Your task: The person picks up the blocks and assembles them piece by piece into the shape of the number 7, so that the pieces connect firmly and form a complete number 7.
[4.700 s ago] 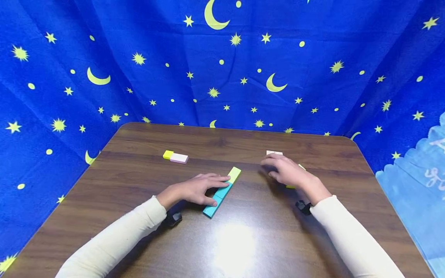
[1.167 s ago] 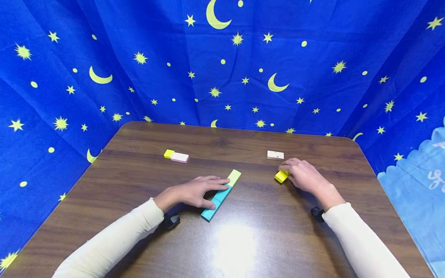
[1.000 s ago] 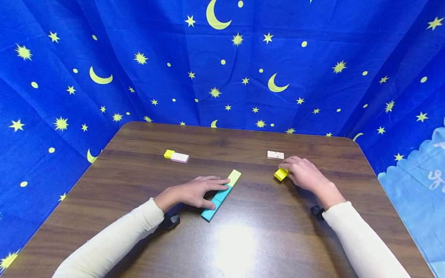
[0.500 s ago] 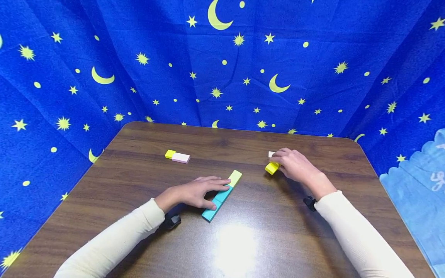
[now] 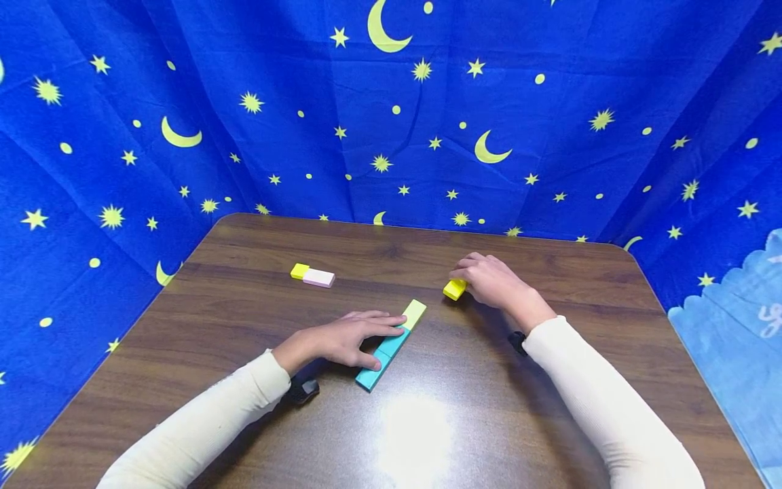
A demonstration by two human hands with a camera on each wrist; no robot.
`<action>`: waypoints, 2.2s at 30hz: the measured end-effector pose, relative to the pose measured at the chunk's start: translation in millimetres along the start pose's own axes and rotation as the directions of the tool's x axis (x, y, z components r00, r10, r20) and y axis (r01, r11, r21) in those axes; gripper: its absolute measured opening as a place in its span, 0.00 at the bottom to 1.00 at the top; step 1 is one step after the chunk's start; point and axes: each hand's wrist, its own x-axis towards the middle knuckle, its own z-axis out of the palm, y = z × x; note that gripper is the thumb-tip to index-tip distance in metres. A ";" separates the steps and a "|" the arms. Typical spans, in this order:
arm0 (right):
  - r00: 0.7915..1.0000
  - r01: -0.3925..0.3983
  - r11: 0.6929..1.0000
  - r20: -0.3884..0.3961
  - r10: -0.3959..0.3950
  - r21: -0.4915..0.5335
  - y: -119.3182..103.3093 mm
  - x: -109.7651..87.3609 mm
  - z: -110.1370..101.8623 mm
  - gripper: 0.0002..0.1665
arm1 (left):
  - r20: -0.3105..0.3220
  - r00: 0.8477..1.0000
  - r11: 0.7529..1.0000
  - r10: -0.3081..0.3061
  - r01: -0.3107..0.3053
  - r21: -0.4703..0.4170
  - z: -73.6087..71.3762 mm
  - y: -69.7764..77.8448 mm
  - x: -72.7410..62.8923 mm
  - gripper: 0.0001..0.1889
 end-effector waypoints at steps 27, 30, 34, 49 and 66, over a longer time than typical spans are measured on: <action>0.998 -0.001 0.998 0.058 -0.003 0.070 -14.8 34.8 23.9 0.19 | 0.015 1.000 1.000 0.004 -0.004 -0.018 -1.8 2.4 0.0 0.36; 0.998 -0.021 0.997 0.062 0.016 0.079 -15.1 36.3 26.1 0.18 | 0.014 1.000 1.000 0.001 0.000 -0.023 -1.8 2.2 -0.4 0.36; 0.997 -0.045 0.996 0.073 0.039 0.080 -15.0 37.2 28.0 0.17 | 0.015 1.000 1.000 -0.002 0.002 -0.023 -1.5 1.6 -0.4 0.36; 0.998 -0.042 0.994 0.055 0.037 0.105 -14.3 37.9 27.6 0.20 | 0.014 1.000 1.000 -0.001 0.001 -0.029 -1.3 0.1 0.3 0.36; 1.000 0.021 0.991 0.005 -0.022 0.132 -23.4 36.6 27.8 0.19 | 0.017 1.000 0.999 -0.008 0.009 -0.035 -1.0 0.4 -0.1 0.35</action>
